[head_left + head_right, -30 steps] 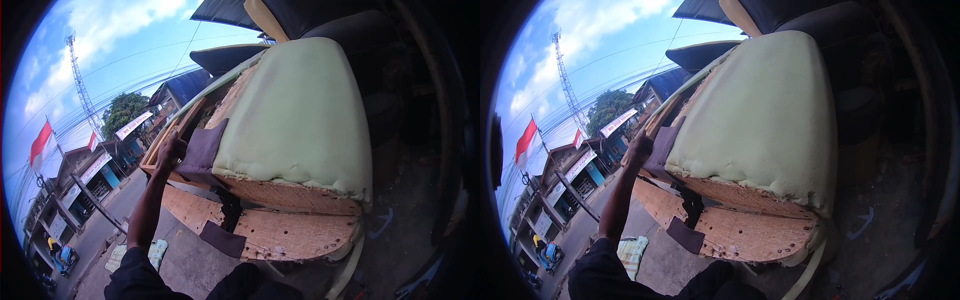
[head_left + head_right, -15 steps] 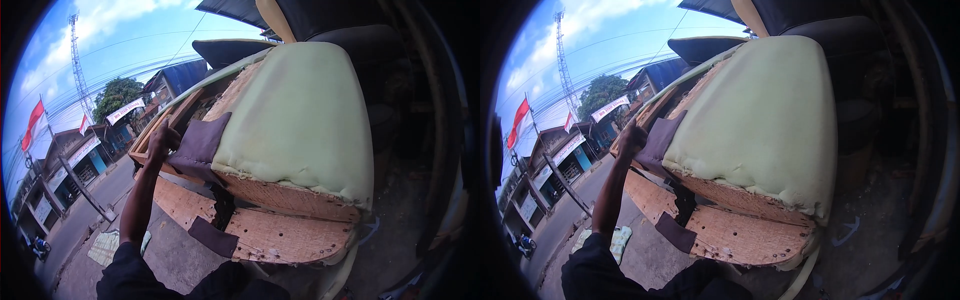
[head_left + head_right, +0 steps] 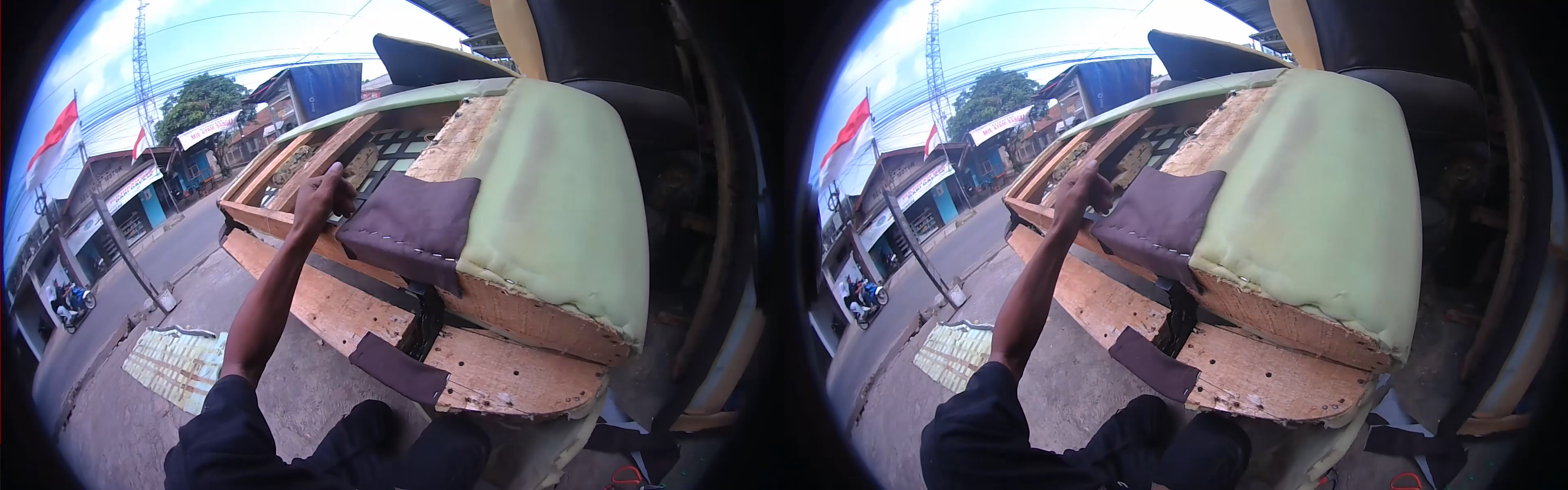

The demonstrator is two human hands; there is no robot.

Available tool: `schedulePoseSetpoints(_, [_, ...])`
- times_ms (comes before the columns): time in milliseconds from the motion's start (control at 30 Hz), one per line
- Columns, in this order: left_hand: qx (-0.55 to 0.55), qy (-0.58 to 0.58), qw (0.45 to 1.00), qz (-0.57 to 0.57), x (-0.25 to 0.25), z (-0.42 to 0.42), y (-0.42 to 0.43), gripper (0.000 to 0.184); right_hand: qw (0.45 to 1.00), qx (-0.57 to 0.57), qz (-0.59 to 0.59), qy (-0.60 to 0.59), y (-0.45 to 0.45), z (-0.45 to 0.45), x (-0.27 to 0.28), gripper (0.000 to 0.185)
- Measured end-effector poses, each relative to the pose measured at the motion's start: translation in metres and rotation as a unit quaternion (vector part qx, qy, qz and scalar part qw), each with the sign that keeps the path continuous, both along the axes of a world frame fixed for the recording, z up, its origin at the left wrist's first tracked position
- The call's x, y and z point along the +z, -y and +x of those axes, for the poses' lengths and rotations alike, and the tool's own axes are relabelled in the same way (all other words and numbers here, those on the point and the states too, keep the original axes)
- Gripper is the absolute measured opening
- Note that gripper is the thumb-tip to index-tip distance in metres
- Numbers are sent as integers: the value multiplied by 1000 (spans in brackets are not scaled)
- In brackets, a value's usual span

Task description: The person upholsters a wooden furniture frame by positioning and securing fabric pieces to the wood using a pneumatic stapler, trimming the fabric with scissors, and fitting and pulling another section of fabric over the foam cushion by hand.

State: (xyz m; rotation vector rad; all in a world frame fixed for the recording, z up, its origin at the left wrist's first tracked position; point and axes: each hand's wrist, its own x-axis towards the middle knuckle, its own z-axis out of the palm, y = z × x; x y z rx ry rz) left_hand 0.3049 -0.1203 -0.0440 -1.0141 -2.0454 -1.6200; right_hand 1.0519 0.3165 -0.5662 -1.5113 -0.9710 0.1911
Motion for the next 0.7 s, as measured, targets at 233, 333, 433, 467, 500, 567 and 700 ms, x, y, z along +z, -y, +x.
schedulePoseSetpoints(233, [-27,-53,998,-31,-15,-13,-6,61,837,142,-44,-527,136,-105,55,20])
schedulePoseSetpoints(333, [-23,-47,998,-27,-11,-10,-2,59,726,161,-228,-629,228,-141,-6,23])
schedulePoseSetpoints(433, [-43,-34,998,-40,-7,-13,-4,57,627,243,-372,-640,319,-189,-39,23])
schedulePoseSetpoints(467, [-30,-40,995,-85,-1,-10,-4,52,602,272,-407,-632,344,-202,-44,23])
schedulePoseSetpoints(500, [-34,-39,995,-84,2,-5,-7,52,579,299,-436,-621,365,-215,-48,23])
schedulePoseSetpoints(567, [-53,-161,984,-49,8,11,-22,44,548,349,-479,-591,400,-234,-52,24])
schedulePoseSetpoints(700, [-96,-299,937,-151,37,63,-46,34,514,419,-524,-535,443,-258,-59,27])
